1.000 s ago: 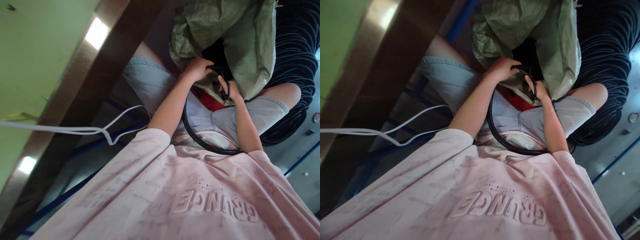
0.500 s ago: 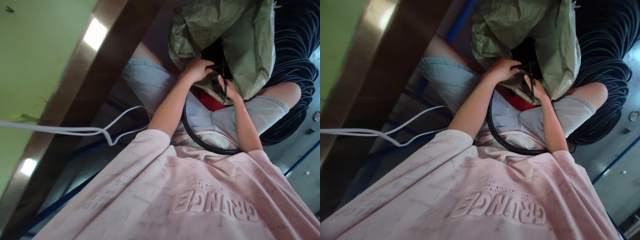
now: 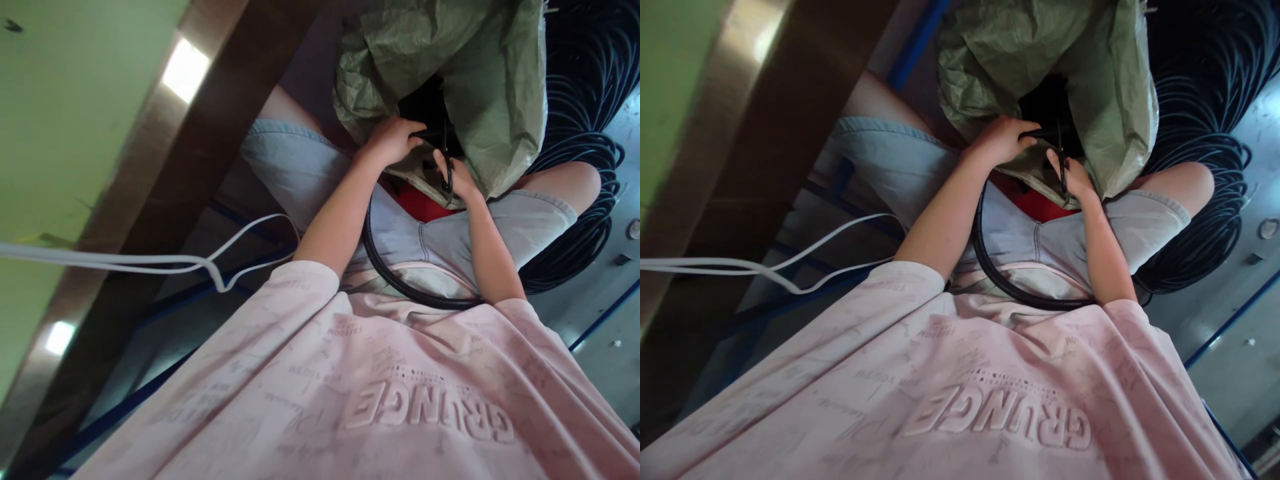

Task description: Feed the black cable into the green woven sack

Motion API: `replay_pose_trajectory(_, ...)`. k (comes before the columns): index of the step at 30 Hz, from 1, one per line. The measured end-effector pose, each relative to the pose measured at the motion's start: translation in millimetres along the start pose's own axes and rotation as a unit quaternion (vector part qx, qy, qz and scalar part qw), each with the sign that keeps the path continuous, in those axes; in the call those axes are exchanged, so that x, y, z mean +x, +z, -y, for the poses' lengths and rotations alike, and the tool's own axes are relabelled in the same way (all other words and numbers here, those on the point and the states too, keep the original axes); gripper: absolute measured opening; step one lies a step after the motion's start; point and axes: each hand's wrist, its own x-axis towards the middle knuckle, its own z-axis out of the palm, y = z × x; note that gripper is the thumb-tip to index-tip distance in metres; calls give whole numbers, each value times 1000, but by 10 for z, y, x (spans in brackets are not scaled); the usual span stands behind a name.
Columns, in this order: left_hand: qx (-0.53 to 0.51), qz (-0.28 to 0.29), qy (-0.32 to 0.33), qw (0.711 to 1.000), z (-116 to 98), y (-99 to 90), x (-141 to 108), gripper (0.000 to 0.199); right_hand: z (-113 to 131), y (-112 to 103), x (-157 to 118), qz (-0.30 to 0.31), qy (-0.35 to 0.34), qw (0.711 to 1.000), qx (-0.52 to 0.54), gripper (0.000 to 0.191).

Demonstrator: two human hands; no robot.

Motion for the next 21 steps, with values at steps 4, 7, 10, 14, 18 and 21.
replay_pose_trajectory(4,3,0,-5,1000,1,14,10,53,7,-22,7,11,29,999,-13,68)
replay_pose_trajectory(7,3,-3,-8,1000,8,6,12,54,6,-13,4,20,38,999,-21,66)
replay_pose_trajectory(10,0,-1,-8,1000,12,-12,6,54,-18,21,13,10,30,999,-11,62)
replay_pose_trajectory(14,-2,12,-11,1000,-6,-25,-6,52,-11,36,26,-4,17,1000,-4,61)
replay_pose_trajectory(18,3,2,-7,1000,-34,-10,-2,53,76,-10,4,4,52,998,-47,57)
replay_pose_trajectory(21,7,-2,-7,1000,-34,2,9,52,91,-30,-9,21,67,996,-47,53)
